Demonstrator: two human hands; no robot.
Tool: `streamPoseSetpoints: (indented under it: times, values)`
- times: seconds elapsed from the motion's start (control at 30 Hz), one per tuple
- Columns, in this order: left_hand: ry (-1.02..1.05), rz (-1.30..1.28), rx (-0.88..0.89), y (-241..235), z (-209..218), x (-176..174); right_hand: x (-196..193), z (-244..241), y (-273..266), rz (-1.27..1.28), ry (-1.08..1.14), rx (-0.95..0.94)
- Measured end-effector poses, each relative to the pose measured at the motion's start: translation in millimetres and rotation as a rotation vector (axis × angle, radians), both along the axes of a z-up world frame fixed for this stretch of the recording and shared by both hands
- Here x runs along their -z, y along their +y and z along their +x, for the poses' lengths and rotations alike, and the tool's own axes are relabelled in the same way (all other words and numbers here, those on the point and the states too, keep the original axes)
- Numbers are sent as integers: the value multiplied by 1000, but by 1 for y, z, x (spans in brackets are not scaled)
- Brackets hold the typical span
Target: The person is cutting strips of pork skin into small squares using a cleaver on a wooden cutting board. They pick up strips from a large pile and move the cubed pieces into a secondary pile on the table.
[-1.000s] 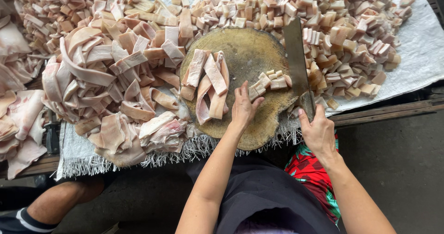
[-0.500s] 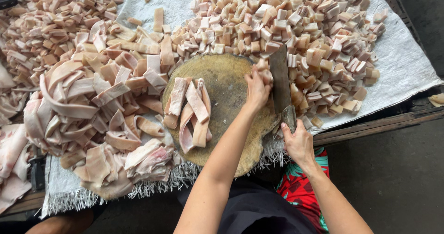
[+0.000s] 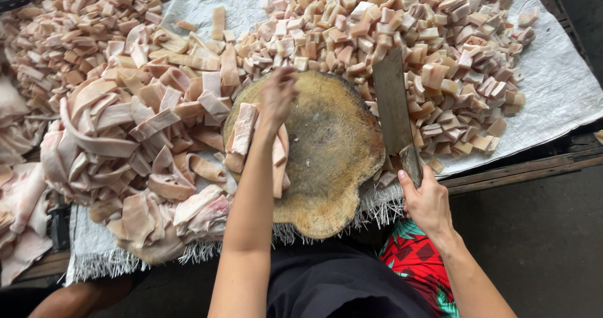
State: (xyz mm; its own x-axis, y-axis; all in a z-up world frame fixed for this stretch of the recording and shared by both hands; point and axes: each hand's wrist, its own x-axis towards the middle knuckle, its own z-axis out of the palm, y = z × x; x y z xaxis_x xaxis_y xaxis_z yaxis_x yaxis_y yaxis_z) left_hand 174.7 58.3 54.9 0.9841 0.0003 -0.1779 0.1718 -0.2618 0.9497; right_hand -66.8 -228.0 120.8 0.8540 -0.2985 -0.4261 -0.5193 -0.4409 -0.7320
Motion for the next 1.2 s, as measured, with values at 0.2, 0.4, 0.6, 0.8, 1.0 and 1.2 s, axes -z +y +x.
streamPoseSetpoints:
  times: [0.2, 0.4, 0.6, 0.8, 1.0, 1.2]
  values:
    - [-58, 555, -119, 73, -119, 54, 21, -37, 19, -128, 7, -147]
    - [113, 839, -94, 51, -118, 89, 51, -44, 26, -242, -48, -267]
    - [149, 317, -244, 96, -106, 85, 48, -41, 20, -191, -42, -235]
    - [320, -374, -150, 93, -145, -10, 33, -38, 27, -45, 117, -149]
    - [442, -15, 238, -5, -138, 32, 32, -35, 22, -6, 83, -146]
    - [121, 318, 68, -9, -157, 78, 22, -36, 27, -172, -103, -236]
